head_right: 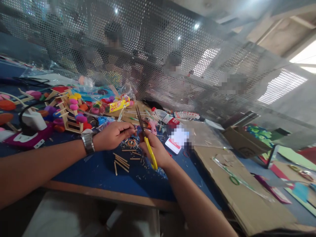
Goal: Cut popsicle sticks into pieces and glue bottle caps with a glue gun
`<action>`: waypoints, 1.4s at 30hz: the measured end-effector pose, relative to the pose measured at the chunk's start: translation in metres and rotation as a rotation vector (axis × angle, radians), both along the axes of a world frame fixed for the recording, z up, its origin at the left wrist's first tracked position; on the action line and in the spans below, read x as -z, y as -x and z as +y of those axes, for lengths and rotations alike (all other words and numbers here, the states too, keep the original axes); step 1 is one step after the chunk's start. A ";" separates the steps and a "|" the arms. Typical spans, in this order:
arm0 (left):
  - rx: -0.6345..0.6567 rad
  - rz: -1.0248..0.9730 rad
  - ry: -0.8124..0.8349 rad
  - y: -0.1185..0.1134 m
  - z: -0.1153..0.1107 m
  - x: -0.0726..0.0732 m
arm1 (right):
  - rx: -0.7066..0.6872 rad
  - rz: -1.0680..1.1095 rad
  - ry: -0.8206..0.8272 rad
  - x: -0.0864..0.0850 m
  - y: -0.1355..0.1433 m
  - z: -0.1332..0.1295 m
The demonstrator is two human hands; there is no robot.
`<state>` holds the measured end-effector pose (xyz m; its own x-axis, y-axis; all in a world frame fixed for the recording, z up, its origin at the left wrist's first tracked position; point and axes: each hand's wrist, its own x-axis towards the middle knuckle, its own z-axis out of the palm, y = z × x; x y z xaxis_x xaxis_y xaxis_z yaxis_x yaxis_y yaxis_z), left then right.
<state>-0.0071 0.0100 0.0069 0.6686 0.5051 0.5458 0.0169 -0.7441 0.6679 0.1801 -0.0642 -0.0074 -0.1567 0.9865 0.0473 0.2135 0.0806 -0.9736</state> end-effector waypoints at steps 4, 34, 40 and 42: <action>-0.018 -0.037 -0.010 0.002 0.001 0.000 | 0.053 -0.010 0.014 0.002 -0.005 0.008; -0.095 -0.101 -0.020 0.002 0.011 0.011 | 0.114 -0.628 -0.350 -0.013 -0.002 0.000; -0.104 -0.088 0.000 0.002 0.009 0.009 | 0.101 -0.623 -0.335 -0.015 -0.002 0.000; -0.101 -0.084 0.002 0.002 0.010 0.009 | 0.094 -0.606 -0.332 -0.015 -0.001 0.000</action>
<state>-0.0093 0.0195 -0.0019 0.5665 0.5686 0.5965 0.0354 -0.7399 0.6718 0.1813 -0.0640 0.0080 -0.1655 0.9456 0.2800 0.7321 0.3080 -0.6076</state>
